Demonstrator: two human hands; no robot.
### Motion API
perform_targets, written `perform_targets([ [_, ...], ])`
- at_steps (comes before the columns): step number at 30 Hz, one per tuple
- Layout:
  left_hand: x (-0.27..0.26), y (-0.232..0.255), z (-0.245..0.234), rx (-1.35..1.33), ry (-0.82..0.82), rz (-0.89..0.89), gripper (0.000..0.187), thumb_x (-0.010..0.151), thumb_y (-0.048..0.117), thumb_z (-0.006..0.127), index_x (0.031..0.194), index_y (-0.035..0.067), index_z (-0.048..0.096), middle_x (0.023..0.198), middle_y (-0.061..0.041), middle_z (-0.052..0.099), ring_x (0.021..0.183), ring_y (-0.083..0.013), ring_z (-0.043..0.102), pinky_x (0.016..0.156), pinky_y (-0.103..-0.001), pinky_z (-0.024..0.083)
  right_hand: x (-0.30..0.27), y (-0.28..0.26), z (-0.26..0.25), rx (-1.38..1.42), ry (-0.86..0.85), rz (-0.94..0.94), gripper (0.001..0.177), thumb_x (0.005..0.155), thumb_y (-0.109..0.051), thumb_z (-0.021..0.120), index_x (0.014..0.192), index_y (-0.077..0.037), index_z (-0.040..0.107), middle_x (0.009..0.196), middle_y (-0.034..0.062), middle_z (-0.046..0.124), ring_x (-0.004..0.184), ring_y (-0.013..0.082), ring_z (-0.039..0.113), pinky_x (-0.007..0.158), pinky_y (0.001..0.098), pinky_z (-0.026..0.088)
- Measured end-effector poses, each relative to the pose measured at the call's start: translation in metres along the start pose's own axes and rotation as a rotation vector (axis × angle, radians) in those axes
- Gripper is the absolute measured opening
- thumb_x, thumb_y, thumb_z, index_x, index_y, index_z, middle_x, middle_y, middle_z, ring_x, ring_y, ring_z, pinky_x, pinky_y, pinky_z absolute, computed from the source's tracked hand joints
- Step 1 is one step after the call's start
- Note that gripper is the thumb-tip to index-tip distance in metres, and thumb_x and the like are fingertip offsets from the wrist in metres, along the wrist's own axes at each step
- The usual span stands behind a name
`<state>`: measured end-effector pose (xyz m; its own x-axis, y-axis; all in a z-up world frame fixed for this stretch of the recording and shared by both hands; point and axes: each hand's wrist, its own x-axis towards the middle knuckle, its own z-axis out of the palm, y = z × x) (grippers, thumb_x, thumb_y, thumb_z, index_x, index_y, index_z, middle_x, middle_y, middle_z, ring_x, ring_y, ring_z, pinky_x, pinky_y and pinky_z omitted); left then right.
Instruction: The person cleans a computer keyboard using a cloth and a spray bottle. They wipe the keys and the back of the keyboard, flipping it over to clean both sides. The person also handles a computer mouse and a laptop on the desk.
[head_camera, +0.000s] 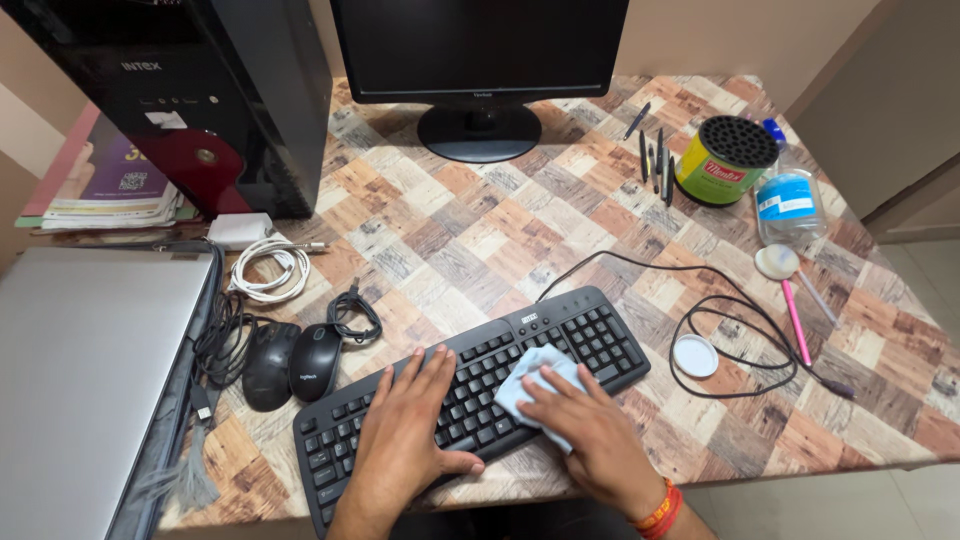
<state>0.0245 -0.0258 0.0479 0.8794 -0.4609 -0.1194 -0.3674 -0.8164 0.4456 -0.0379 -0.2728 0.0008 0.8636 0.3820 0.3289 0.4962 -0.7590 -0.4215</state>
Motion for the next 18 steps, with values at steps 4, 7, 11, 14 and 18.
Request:
perform_targets([
  [4,0.000,-0.002,0.003,0.010,-0.003,-0.003,0.141,0.039,0.049,0.100,0.156,0.007,0.033,0.163,-0.011,0.036,0.154,-0.0316,0.025,0.121,-0.050,0.018,0.010,-0.009,0.011,0.044,0.069,0.017,0.074,0.064,0.010,0.052,0.135,-0.010,0.062,0.150,0.0126,0.058,0.146,0.0325,0.047,0.122,0.0520,0.029],
  [7,-0.001,-0.003,0.008,0.014,0.031,0.016,0.140,0.039,0.050,0.099,0.156,0.007,0.035,0.163,-0.011,0.037,0.150,-0.0306,0.026,0.120,-0.050,0.019,0.012,-0.021,0.020,0.074,0.069,-0.002,0.076,0.065,0.008,0.053,0.139,-0.006,0.059,0.151,0.0177,0.054,0.145,0.0344,0.046,0.121,0.0508,0.030],
  [11,-0.001,-0.005,0.008,0.025,0.049,0.030,0.137,0.040,0.052,0.098,0.154,0.008,0.037,0.163,-0.011,0.037,0.149,-0.0304,0.027,0.120,-0.051,0.020,0.005,-0.024,0.017,0.113,0.034,-0.028,0.077,0.063,0.007,0.053,0.139,-0.004,0.058,0.152,0.0177,0.054,0.144,0.0340,0.047,0.120,0.0498,0.031],
  [14,-0.001,-0.006,0.008,0.027,0.039,0.023,0.138,0.039,0.052,0.098,0.155,0.008,0.037,0.163,-0.011,0.036,0.149,-0.0301,0.026,0.120,-0.051,0.019,-0.010,-0.020,0.009,0.080,-0.021,0.014,0.076,0.065,0.008,0.053,0.139,-0.007,0.059,0.151,0.0139,0.057,0.145,0.0308,0.048,0.120,0.0492,0.031],
  [18,0.000,-0.005,0.008,0.044,0.013,0.008,0.139,0.038,0.053,0.098,0.155,0.009,0.036,0.164,-0.010,0.035,0.150,-0.0291,0.025,0.121,-0.051,0.018,-0.008,-0.011,0.008,-0.052,0.033,0.068,0.082,0.060,0.008,0.052,0.141,-0.005,0.055,0.150,0.0155,0.055,0.143,0.0300,0.047,0.122,0.0524,0.025],
])
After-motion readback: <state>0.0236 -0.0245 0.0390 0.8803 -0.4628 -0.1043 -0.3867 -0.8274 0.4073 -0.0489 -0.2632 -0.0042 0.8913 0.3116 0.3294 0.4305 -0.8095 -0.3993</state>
